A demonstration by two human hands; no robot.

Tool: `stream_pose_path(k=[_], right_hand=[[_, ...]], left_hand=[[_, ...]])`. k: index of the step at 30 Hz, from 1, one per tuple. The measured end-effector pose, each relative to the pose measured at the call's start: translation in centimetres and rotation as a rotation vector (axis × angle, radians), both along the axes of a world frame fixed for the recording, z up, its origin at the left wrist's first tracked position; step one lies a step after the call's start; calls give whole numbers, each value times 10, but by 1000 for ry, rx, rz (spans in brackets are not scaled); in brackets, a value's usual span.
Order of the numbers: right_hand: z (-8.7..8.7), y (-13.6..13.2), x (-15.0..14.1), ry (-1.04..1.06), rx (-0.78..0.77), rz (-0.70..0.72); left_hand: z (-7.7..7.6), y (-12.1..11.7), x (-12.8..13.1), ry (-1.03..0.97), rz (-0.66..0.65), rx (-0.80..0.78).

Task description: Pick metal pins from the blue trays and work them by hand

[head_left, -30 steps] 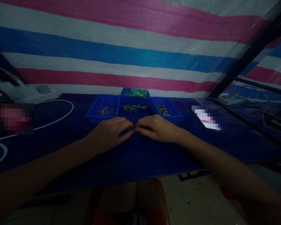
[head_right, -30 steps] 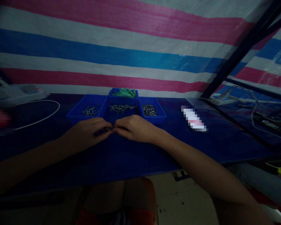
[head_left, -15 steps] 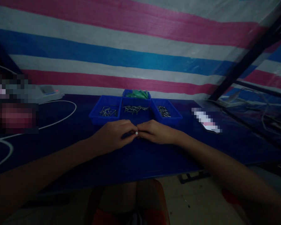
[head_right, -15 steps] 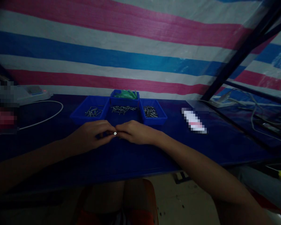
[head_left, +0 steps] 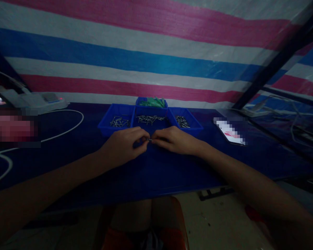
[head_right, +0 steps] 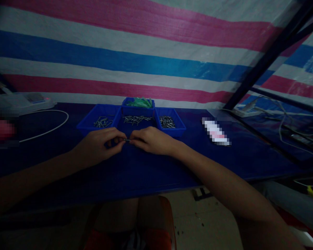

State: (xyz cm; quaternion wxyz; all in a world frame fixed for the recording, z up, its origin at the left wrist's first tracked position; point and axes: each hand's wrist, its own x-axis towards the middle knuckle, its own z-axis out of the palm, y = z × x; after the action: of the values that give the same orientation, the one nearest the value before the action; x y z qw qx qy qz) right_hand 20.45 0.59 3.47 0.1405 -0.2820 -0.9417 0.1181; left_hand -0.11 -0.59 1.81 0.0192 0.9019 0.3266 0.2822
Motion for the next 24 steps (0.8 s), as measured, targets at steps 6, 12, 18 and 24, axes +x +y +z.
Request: stream_pose_path(k=[6, 12, 18, 24], right_hand=[[3, -5, 2, 24, 203, -12], [-1, -9, 1, 21, 285, 16], [2, -6, 2, 23, 227, -52], [-3, -4, -2, 33, 121, 30]], left_hand=[[4, 0, 3, 27, 90, -133], [4, -1, 4, 21, 45, -310], [7, 1, 2, -100, 60, -245], [6, -4, 2, -108, -53, -135]])
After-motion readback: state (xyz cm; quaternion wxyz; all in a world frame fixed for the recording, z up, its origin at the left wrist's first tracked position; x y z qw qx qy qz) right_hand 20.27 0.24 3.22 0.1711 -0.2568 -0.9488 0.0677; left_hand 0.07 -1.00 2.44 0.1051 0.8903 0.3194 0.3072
